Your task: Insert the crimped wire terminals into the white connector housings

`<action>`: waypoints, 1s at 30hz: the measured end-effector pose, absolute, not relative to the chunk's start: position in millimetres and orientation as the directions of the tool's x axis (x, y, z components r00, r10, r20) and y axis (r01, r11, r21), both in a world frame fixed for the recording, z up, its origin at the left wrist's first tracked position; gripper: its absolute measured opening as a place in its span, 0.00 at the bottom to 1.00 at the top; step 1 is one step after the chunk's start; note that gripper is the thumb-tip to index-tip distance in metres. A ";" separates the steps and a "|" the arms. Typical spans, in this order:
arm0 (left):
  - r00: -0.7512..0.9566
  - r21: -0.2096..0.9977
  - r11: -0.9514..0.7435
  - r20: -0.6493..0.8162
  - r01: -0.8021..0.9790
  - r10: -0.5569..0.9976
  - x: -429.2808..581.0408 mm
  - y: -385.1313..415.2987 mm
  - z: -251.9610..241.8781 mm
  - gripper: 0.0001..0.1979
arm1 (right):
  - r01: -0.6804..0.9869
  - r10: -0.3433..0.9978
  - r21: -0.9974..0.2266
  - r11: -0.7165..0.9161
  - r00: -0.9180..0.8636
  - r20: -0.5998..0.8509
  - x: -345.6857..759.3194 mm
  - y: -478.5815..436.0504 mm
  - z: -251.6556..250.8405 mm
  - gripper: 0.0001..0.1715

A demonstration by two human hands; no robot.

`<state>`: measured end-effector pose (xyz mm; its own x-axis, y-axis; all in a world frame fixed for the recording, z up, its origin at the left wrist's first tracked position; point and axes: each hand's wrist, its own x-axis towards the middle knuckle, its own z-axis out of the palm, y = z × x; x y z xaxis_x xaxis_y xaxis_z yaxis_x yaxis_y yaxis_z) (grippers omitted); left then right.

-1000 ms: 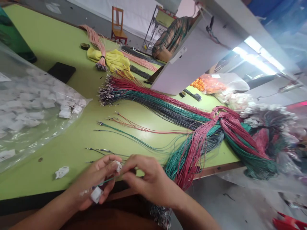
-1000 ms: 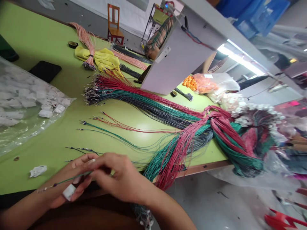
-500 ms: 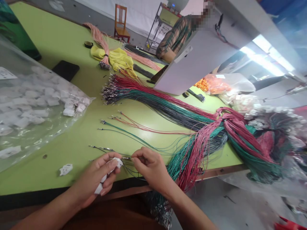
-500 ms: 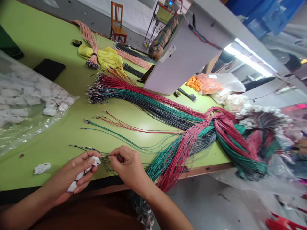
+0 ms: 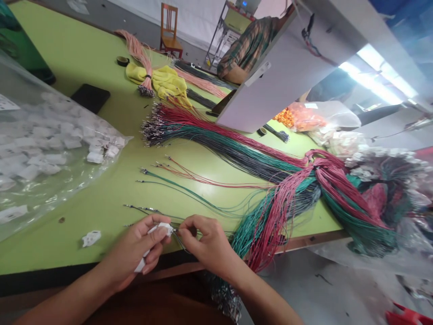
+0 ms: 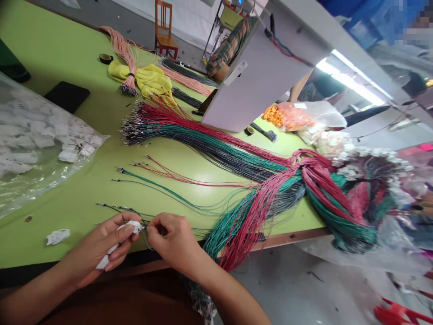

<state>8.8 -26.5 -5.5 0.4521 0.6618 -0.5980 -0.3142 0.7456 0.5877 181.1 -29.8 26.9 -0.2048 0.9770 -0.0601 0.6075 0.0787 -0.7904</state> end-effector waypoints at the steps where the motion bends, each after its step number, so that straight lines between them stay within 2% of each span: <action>1: 0.449 0.598 0.740 -0.595 -0.308 0.667 9.2 -26.8 -6.1 0.18 | 0.602 0.976 -0.793 0.088 -0.213 -0.053 179.7 -30.6 25.4 0.08; 9: 0.459 0.610 0.737 -0.588 -0.290 0.667 9.0 -28.0 -6.8 0.17 | 0.570 0.972 -0.821 0.038 -0.210 -0.101 178.4 -33.5 22.7 0.07; 16: 0.452 0.609 0.741 -0.597 -0.282 0.663 10.9 -27.2 -4.8 0.19 | 0.612 0.954 -0.783 0.115 -0.288 -0.086 193.4 -17.8 28.3 0.09; 18: 0.456 0.602 0.744 -0.596 -0.290 0.660 11.0 -27.1 -4.3 0.20 | 0.724 0.974 -0.667 0.175 -0.227 0.009 211.1 2.5 25.0 0.09; 20: 0.459 0.598 0.745 -0.596 -0.295 0.659 11.1 -27.3 -4.7 0.19 | 0.905 0.980 -0.381 0.190 -0.150 0.134 229.9 25.5 18.3 0.09; 21: 0.460 0.595 0.747 -0.596 -0.296 0.657 11.1 -27.6 -5.1 0.19 | 0.958 0.975 -0.215 0.192 -0.161 0.151 238.1 35.9 14.3 0.09; 23: 0.457 0.589 0.751 -0.602 -0.299 0.654 11.1 -28.0 -6.0 0.19 | 0.977 0.969 -0.016 0.213 -0.209 0.131 250.6 51.4 7.1 0.10; 25: 0.455 0.583 0.754 -0.607 -0.303 0.651 11.2 -28.0 -6.5 0.19 | 0.971 0.963 0.018 0.237 -0.237 0.126 258.3 58.6 3.4 0.11; 30: 0.464 0.578 0.754 -0.600 -0.312 0.652 11.3 -27.1 -4.5 0.18 | 0.973 0.948 -0.052 0.223 -0.204 0.244 269.3 56.8 13.3 0.10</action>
